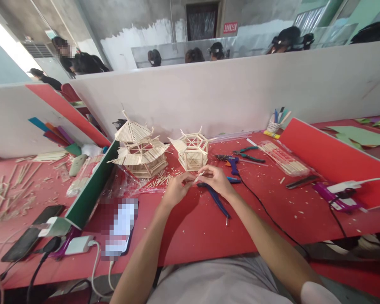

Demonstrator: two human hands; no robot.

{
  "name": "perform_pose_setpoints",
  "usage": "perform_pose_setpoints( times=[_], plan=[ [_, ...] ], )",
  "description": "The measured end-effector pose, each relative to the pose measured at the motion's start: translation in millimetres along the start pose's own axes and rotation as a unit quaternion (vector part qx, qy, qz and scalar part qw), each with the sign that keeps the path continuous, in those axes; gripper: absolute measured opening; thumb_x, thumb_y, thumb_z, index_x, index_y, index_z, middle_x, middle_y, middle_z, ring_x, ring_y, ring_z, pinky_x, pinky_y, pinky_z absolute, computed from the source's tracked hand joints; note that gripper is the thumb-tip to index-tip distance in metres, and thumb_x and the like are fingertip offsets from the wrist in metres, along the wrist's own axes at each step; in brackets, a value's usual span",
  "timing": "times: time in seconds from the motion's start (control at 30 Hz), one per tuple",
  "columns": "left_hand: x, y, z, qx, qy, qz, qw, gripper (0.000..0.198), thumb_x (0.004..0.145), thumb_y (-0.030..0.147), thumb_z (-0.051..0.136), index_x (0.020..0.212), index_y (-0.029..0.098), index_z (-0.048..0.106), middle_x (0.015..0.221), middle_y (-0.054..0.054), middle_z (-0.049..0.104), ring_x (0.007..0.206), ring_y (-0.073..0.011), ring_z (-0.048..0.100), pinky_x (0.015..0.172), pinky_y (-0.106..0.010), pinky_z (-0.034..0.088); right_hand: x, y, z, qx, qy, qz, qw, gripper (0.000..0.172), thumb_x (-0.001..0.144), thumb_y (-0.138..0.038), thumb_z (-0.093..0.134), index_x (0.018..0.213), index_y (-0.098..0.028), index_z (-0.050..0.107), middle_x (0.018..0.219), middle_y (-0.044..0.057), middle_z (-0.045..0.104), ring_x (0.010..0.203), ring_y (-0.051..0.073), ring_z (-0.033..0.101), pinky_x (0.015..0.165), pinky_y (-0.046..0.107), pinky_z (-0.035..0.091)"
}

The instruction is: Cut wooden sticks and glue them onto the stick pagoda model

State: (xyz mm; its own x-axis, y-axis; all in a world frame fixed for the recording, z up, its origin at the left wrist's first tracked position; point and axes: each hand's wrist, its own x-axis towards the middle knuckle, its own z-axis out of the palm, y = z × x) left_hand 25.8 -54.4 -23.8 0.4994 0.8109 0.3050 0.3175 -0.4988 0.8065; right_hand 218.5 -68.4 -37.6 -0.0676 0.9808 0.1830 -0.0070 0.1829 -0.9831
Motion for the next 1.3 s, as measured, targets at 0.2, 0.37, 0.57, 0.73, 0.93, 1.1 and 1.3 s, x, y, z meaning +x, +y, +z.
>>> perform_pose_setpoints(
  times=[0.2,0.37,0.57,0.73,0.93,1.1,1.3],
  plan=[
    [1.1,-10.0,6.7,-0.141,-0.014,-0.059,0.988,0.013,0.085,0.023,0.062,0.097,0.017,0.063,0.091,-0.007,0.074,0.082,-0.0185,0.072,0.079,-0.032,0.057,1.7,6.0,0.3,-0.018,0.009,0.005,1.0,0.027,0.068,-0.039,0.08,0.082,-0.02,0.067,0.077,0.003,0.073,0.073,0.021,0.071,0.069,0.032,0.057],
    [1.2,-9.3,10.6,-0.161,0.011,-0.098,0.982,0.022,0.081,0.028,0.069,0.097,0.016,0.06,0.095,-0.008,0.072,0.081,-0.0184,0.071,0.074,-0.03,0.057,2.0,8.9,3.3,-0.026,-0.002,0.011,1.0,0.026,0.07,-0.038,0.079,0.083,-0.019,0.067,0.075,0.004,0.073,0.07,0.021,0.07,0.069,0.032,0.056],
    [1.8,-11.4,10.4,-0.047,0.02,-0.094,0.994,0.016,0.081,0.023,0.069,0.094,0.017,0.061,0.082,-0.003,0.071,0.074,-0.0174,0.069,0.066,-0.026,0.052,-0.1,5.6,7.0,-0.051,-0.011,-0.01,0.999,0.017,0.073,-0.032,0.073,0.083,-0.019,0.066,0.079,0.004,0.074,0.074,0.021,0.07,0.071,0.032,0.056],
    [1.0,-11.8,4.9,0.018,0.018,-0.084,0.996,0.01,0.081,0.019,0.067,0.089,0.018,0.061,0.083,-0.003,0.071,0.076,-0.0176,0.068,0.066,-0.025,0.05,-1.6,6.7,6.6,-0.09,0.003,-0.039,0.995,0.014,0.077,-0.032,0.07,0.084,-0.02,0.067,0.085,0.005,0.074,0.08,0.021,0.071,0.074,0.032,0.056],
    [-0.7,-0.2,4.3,0.056,-0.006,-0.069,0.996,0.007,0.084,0.02,0.062,0.091,0.02,0.063,0.089,-0.004,0.074,0.082,-0.0186,0.071,0.069,-0.025,0.049,-3.6,8.6,8.5,-0.128,-0.024,-0.05,0.99,0.009,0.081,-0.028,0.067,0.085,-0.02,0.067,0.086,0.006,0.075,0.082,0.023,0.072,0.077,0.034,0.055],
    [-0.6,-2.5,5.1,0.055,-0.01,-0.083,0.995,0.006,0.083,0.02,0.061,0.089,0.019,0.063,0.084,-0.004,0.073,0.077,-0.0184,0.07,0.064,-0.024,0.048,-3.6,9.6,9.2,-0.125,-0.031,-0.053,0.99,0.009,0.081,-0.027,0.067,0.087,-0.021,0.068,0.087,0.006,0.076,0.084,0.023,0.072,0.077,0.034,0.055],
    [-0.2,-9.6,5.0,0.049,-0.008,-0.082,0.995,0.005,0.082,0.019,0.061,0.086,0.018,0.063,0.08,-0.002,0.072,0.066,-0.0154,0.067,0.062,-0.024,0.047,-2.5,13.5,9.9,-0.108,-0.007,-0.049,0.993,0.018,0.079,-0.028,0.069,0.095,-0.021,0.066,0.089,0.005,0.074,0.084,0.021,0.072,0.075,0.031,0.056]
  ],
)
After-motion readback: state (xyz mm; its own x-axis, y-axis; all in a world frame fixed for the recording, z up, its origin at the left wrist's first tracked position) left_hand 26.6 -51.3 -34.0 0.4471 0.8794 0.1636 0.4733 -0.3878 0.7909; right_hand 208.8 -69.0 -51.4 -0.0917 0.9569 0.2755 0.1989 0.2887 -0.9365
